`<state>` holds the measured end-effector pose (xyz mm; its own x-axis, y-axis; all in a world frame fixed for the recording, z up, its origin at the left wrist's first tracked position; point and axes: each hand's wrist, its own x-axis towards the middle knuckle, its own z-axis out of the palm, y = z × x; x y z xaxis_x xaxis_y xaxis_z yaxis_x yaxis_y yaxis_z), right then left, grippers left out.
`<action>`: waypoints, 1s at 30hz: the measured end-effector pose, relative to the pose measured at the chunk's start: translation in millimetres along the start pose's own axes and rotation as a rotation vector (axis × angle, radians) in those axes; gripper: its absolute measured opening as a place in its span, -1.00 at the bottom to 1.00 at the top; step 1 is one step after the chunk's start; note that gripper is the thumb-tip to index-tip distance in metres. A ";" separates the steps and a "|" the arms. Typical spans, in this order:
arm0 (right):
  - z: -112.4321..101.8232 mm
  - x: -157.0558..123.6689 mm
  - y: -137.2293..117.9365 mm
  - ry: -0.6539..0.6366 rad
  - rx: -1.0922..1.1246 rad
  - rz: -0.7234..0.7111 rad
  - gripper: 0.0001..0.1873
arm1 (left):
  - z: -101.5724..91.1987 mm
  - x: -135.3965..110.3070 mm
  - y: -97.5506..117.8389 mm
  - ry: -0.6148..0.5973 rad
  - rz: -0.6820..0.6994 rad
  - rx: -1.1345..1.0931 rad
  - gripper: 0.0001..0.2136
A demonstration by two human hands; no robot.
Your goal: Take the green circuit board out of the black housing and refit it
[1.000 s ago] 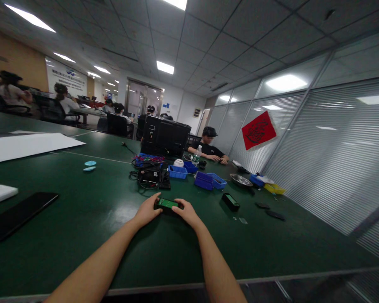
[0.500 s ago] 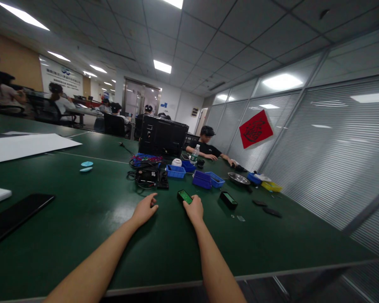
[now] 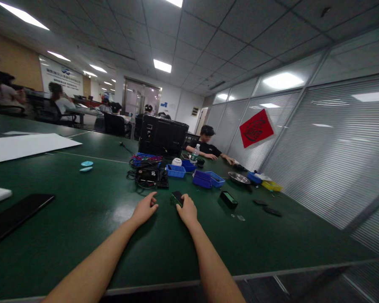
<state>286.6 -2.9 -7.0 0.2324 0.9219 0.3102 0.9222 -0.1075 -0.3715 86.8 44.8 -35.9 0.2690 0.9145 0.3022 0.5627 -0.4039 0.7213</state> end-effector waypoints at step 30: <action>-0.1 -28.5 -46.9 0.136 -0.312 -0.655 -0.72 | -2.9 -4.2 15.1 -0.049 0.020 -0.175 -0.67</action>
<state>236.7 -24.2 1.6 -0.3789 0.7812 0.4962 0.9253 0.3300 0.1870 91.9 34.9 -24.5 0.3186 0.9024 0.2900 0.4138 -0.4076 0.8140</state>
